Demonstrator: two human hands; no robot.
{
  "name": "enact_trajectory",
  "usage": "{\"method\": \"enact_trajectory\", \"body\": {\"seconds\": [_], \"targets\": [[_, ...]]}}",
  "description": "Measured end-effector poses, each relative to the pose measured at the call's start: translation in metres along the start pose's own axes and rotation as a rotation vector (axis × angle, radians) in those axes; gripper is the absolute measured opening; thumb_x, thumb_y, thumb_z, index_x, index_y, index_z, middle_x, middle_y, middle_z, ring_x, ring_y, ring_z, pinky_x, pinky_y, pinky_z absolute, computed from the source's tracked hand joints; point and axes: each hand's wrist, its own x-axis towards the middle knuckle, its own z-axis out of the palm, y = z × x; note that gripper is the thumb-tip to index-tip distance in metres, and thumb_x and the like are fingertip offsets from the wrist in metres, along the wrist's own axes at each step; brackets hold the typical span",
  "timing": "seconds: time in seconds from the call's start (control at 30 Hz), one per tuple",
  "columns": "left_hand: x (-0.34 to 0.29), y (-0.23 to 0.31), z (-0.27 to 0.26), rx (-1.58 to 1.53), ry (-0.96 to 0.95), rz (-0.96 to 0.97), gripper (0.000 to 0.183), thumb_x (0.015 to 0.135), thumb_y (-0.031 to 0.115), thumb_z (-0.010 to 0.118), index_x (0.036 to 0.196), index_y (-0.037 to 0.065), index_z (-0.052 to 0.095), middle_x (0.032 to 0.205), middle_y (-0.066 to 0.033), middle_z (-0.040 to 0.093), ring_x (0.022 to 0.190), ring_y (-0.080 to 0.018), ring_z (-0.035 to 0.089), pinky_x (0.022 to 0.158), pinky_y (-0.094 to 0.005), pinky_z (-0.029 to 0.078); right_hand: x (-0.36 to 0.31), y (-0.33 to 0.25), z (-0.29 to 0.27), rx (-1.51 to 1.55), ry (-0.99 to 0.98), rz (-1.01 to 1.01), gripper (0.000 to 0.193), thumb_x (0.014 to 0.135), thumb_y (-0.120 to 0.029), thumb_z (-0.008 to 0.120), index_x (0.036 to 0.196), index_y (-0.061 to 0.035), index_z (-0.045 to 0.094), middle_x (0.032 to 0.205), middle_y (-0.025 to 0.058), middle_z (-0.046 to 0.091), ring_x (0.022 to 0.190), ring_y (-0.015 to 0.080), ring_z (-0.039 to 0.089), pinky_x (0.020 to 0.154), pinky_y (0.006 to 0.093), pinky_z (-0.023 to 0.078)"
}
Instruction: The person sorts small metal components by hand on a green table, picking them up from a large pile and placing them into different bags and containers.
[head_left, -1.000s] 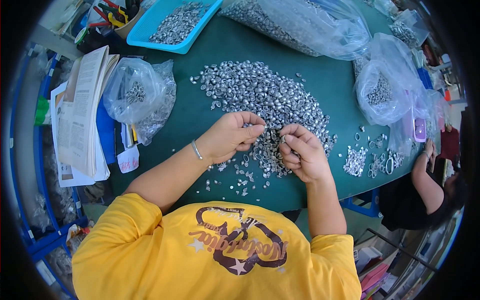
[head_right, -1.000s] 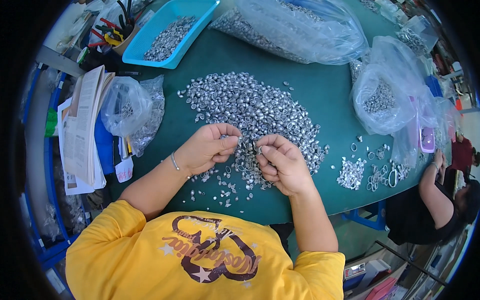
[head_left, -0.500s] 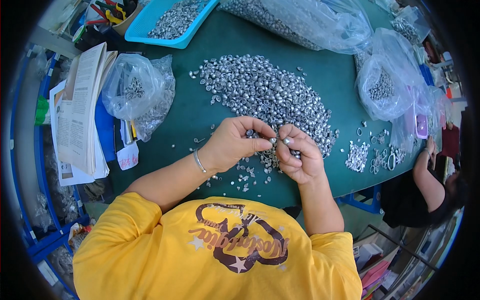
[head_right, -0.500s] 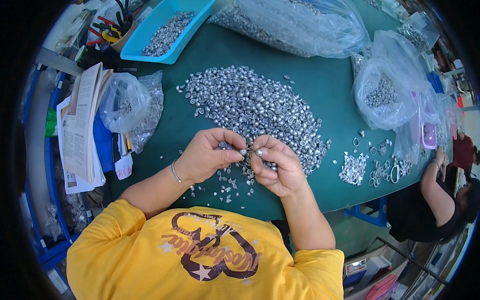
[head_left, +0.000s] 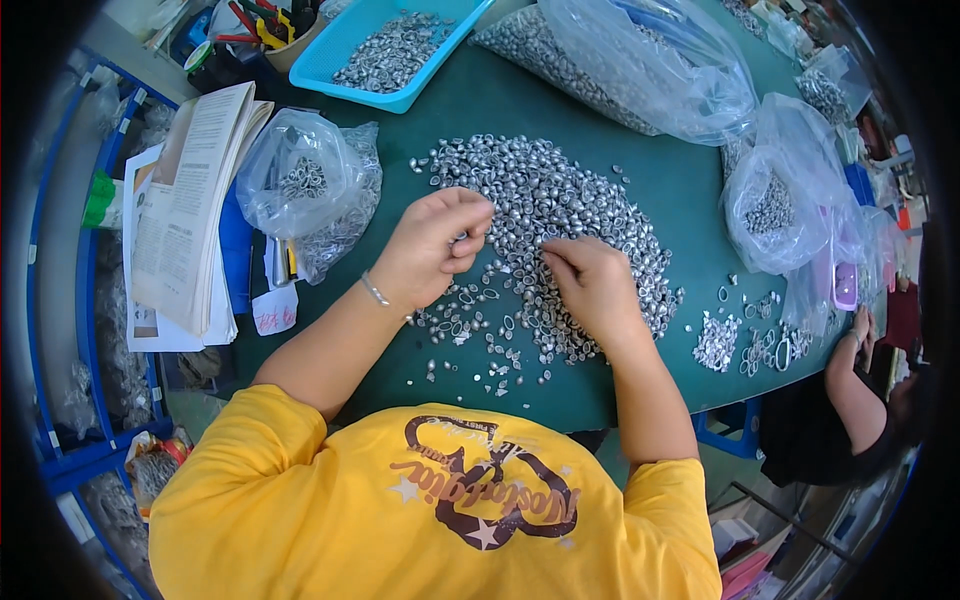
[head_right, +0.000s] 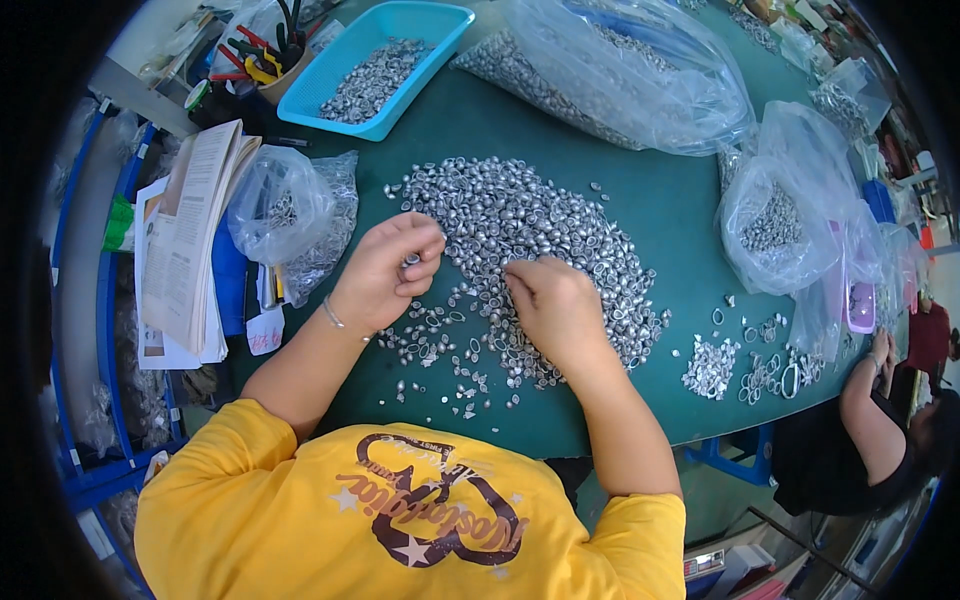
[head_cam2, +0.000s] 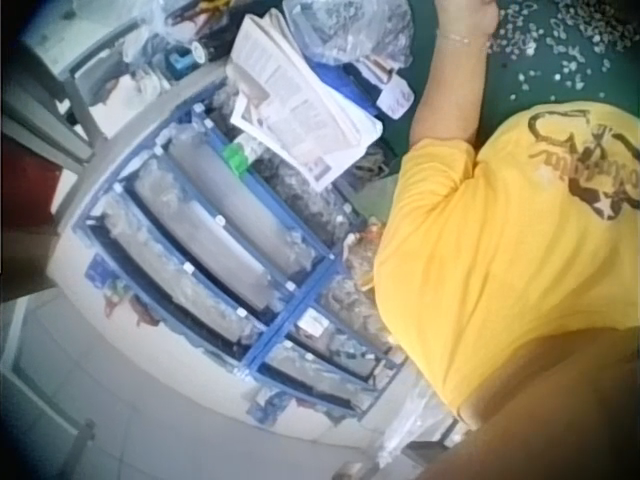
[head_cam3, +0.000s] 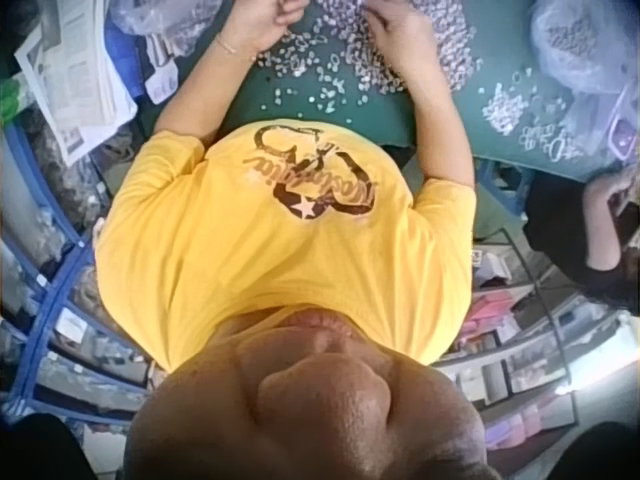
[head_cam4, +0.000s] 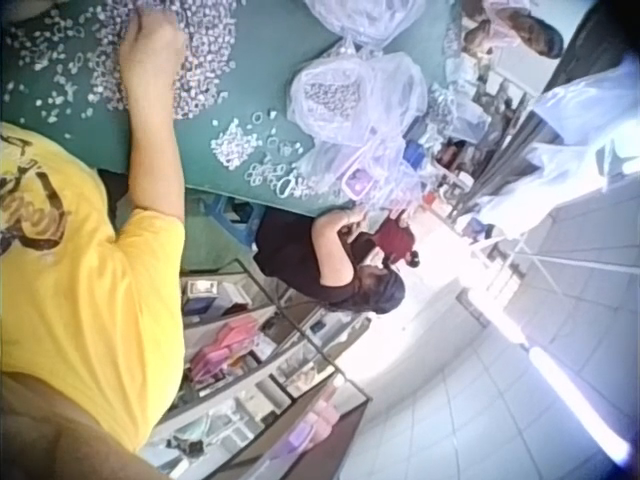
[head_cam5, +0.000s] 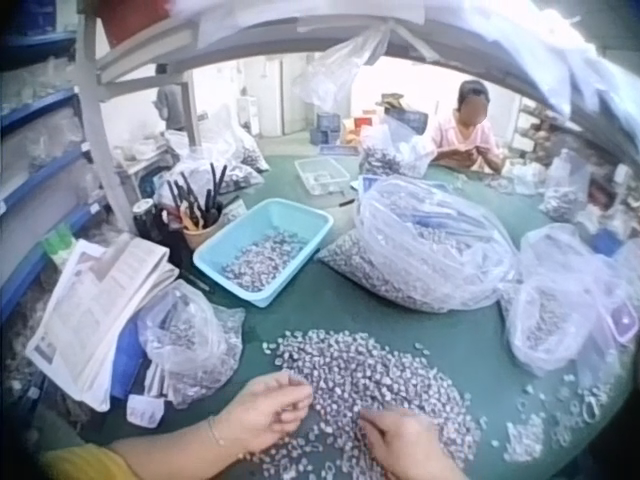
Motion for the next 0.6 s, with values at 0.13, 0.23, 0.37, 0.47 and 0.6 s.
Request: {"method": "enact_trajectory", "body": {"seconds": [0.13,0.23,0.37,0.47,0.6], "targets": [[0.012,-0.022,0.013,1.073,0.094,0.415,0.011,0.073,0.009,0.065,0.08,0.002,0.064,0.062,-0.0011,0.052,0.056,-0.0101,0.049,0.054,-0.0234,0.042,0.01,-0.004,0.007,-0.356,-0.061,-0.102,0.023,0.069,-0.004,0.056,0.09,-0.0098,0.063,0.071,0.0094,0.057,0.063,0.0271,0.06,0.055,0.0364,0.048],[0.018,-0.034,0.01,1.565,-0.028,0.619,0.012,0.069,0.013,0.067,0.078,0.005,0.064,0.068,-0.0074,0.054,0.064,-0.0222,0.055,0.058,-0.0303,0.044,0.012,-0.003,0.005,-0.365,-0.073,-0.155,0.02,0.07,-0.005,0.055,0.087,-0.011,0.062,0.071,0.0084,0.057,0.063,0.0269,0.06,0.053,0.0369,0.048],[0.019,-0.039,0.009,1.612,-0.039,0.646,0.009,0.069,0.012,0.065,0.075,0.006,0.063,0.071,-0.0085,0.054,0.068,-0.026,0.055,0.059,-0.0343,0.045,0.016,0.002,0.003,-0.33,-0.092,-0.168,0.011,0.072,-0.007,0.054,0.082,-0.0082,0.057,0.07,0.0098,0.058,0.062,0.0288,0.059,0.052,0.0382,0.047],[0.016,-0.041,0.01,1.629,-0.02,0.643,0.007,0.07,0.011,0.064,0.075,0.005,0.063,0.071,-0.0082,0.053,0.068,-0.0259,0.055,0.06,-0.0345,0.046,0.013,0.003,0.004,-0.322,-0.103,-0.141,0.009,0.074,-0.009,0.054,0.083,-0.0076,0.055,0.071,0.0109,0.059,0.063,0.03,0.059,0.053,0.0387,0.047],[0.017,-0.044,0.012,1.617,-0.02,0.655,0.006,0.071,0.01,0.063,0.075,0.005,0.063,0.07,-0.0089,0.053,0.067,-0.0262,0.055,0.06,-0.0339,0.046,0.011,0.002,0.003,-0.285,-0.134,-0.098,0.01,0.075,-0.01,0.055,0.084,-0.0073,0.054,0.073,0.012,0.06,0.064,0.0306,0.059,0.055,0.0396,0.047]]}}
